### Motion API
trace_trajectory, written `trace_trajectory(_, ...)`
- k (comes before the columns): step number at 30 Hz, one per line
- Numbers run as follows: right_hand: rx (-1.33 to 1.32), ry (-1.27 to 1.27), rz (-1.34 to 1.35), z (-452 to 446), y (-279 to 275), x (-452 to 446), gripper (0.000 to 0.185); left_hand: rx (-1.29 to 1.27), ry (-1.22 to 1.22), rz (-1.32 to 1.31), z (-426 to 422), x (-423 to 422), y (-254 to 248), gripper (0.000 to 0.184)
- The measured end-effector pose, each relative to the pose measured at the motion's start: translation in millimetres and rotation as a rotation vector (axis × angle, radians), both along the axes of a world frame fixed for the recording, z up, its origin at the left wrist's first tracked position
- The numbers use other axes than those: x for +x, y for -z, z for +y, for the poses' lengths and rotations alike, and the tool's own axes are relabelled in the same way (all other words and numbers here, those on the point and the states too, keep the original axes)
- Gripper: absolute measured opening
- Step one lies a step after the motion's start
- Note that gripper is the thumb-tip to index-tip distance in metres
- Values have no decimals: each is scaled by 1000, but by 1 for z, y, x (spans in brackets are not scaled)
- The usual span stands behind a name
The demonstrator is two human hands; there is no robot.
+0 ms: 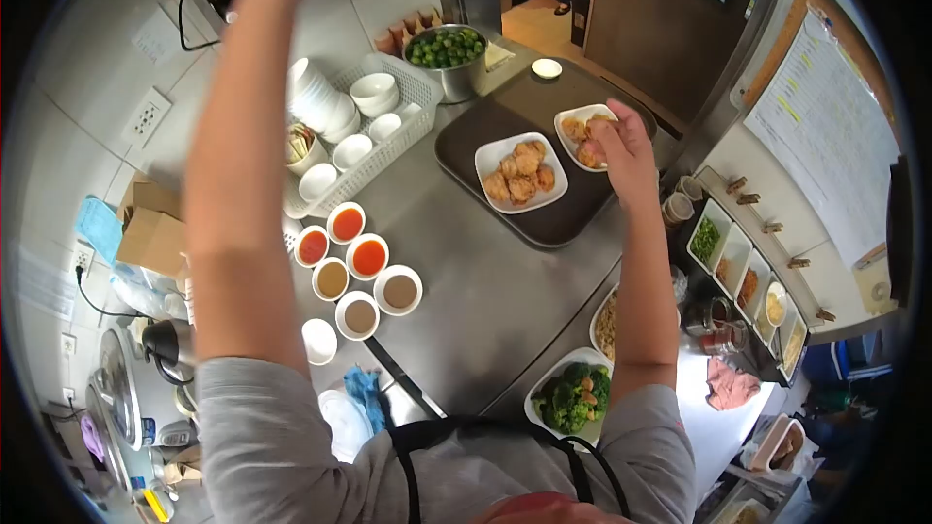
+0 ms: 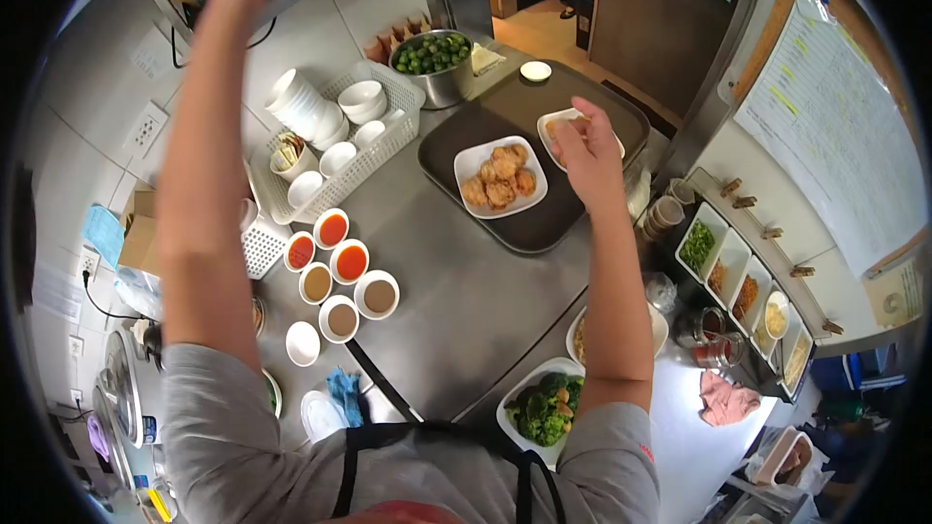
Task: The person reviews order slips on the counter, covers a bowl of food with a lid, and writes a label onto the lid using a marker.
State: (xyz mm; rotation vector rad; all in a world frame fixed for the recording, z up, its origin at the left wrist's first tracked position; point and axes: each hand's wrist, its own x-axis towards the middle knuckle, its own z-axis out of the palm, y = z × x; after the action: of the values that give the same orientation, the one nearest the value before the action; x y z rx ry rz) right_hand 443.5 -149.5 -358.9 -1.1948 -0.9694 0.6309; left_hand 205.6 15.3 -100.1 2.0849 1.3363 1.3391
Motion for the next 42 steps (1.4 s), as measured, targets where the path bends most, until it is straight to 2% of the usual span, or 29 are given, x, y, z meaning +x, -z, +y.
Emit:
trace_trajectory(1, 39, -25, 43, -4, -10, -12, 43, 8, 102, -20, 6, -2, 55, 24)
trace_trajectory(2, -11, -104, 34, -9, -18, -24, 54, 22, 202, -44, 6, -2, 107, 28)
trace_trajectory(3, -67, -174, -63, -16, -20, -40, 65, -147, 47, 163, -11, 2, 151, 28)
trace_trajectory(4, -129, -247, -160, -22, -20, -56, 75, -153, 103, 259, -37, 1, 193, 26)
trace_trajectory(5, -258, -352, -233, -25, -18, -67, 92, -167, 53, 320, -64, 1, 232, 23)
trace_trajectory(6, -165, -384, -289, -17, 18, -74, 94, -382, 283, -138, -79, -4, 293, 25)
trace_trajectory(7, -188, -436, -139, -18, 28, -87, 91, -514, 227, -187, -117, -6, 300, 21)
trace_trajectory(9, -245, -387, 63, -18, 63, -101, 78, -691, 205, -268, -158, -16, 350, 19)
trace_trajectory(11, -563, -364, -265, -25, 94, -105, 72, -753, 255, -257, -181, -25, 404, 20)
trace_trajectory(12, -718, -353, -438, -29, 106, -107, 70, -786, 281, -256, -192, -27, 414, 23)
trace_trajectory(15, -672, -406, -590, -37, 135, -114, 68, -641, 166, -310, -211, -33, 423, 45)
trace_trajectory(16, -649, -405, -643, -35, 153, -113, 68, -666, 199, -318, -214, -36, 418, 66)
trace_trajectory(19, -793, -443, -801, -37, 154, -121, 67, -394, 84, 61, -217, -39, 412, 68)
trace_trajectory(23, -647, -320, -1013, -47, 162, -124, 53, -218, 99, 416, -216, -49, 439, 52)
trace_trajectory(25, -567, -317, -1192, -52, 161, -121, 42, -226, 93, 414, -214, -50, 442, 47)
trace_trajectory(28, -580, -329, -1170, -55, 162, -123, 28, -240, 98, 408, -214, -50, 442, 45)
trace_trajectory(42, -567, -376, -1192, -54, 156, -160, 23, -228, 86, 408, -213, -50, 445, 44)
